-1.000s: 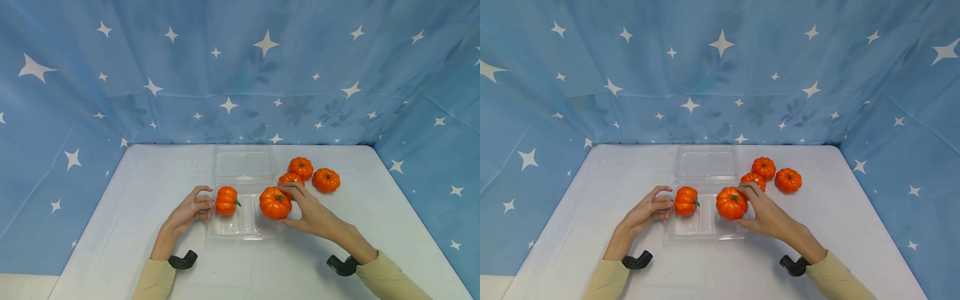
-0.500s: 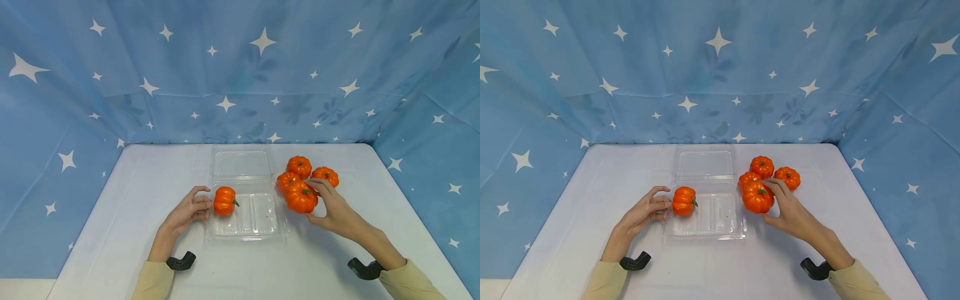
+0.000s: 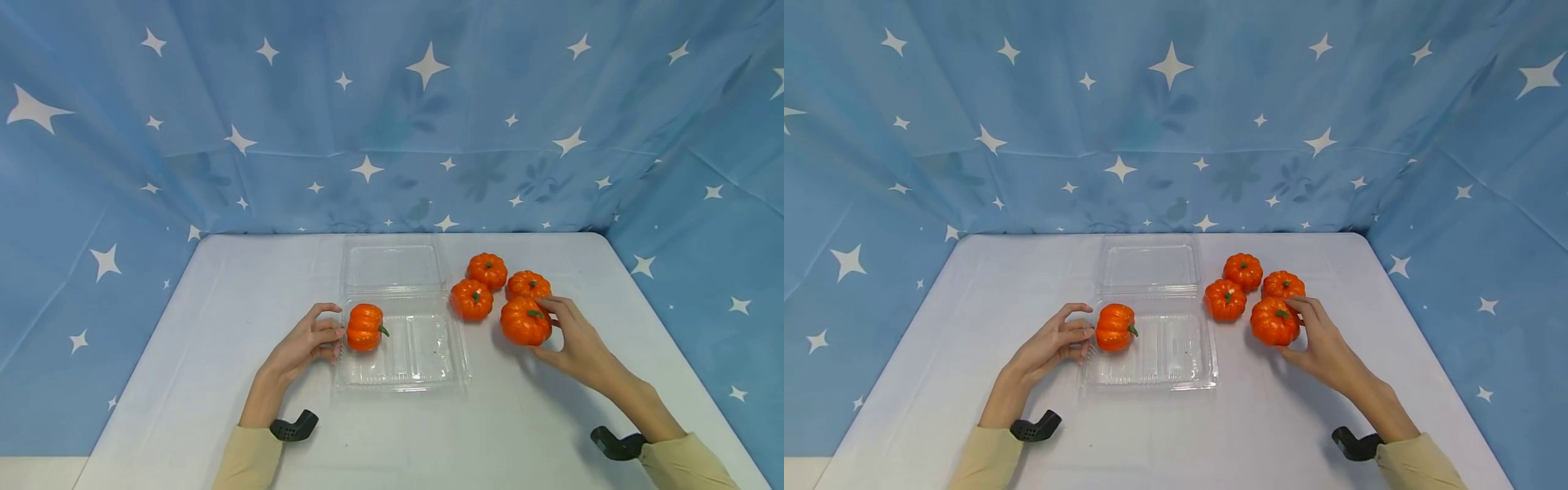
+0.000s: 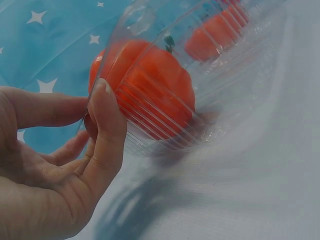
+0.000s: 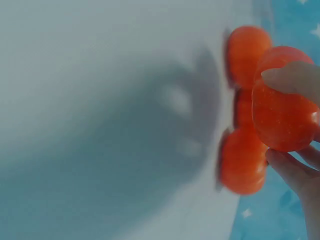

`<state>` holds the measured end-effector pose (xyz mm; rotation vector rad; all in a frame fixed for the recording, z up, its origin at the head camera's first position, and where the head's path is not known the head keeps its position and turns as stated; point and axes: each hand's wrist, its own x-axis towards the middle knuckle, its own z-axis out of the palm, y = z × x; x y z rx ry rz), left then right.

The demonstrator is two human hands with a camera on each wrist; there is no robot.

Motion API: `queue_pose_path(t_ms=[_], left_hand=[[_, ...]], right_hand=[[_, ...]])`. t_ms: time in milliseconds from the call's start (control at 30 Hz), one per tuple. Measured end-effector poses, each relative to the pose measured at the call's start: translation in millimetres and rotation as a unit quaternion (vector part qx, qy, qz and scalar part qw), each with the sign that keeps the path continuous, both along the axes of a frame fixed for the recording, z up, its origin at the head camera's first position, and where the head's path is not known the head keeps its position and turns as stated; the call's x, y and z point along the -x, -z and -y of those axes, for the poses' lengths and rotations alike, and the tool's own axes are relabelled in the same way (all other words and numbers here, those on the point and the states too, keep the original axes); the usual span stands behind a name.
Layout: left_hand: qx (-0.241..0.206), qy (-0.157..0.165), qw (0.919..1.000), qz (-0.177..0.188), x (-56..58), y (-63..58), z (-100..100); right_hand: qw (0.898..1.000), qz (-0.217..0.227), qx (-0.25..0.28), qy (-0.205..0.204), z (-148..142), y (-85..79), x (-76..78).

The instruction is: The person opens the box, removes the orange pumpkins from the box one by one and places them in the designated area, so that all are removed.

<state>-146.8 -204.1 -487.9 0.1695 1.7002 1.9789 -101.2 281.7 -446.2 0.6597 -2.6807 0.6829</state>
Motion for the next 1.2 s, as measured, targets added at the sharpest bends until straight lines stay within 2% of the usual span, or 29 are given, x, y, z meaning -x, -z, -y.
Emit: queue_pose_path(t_ms=[233,533,1200], left_hand=[[-0.003,0.001,1.0000,-0.002,-0.4,-0.6,1],[-0.006,0.005,1.0000,-0.006,0.8,-0.9,1],[-0.008,0.003,1.0000,-0.001,1.0,0.7,1]], right_hand=[[1.000,0.007,0.007,0.022,-21,15.1,1.8],[0.998,0.039,0.003,0.044,-29,18.9,2.1],[0.999,0.043,-0.012,0.020,-34,29.8,10.3]])
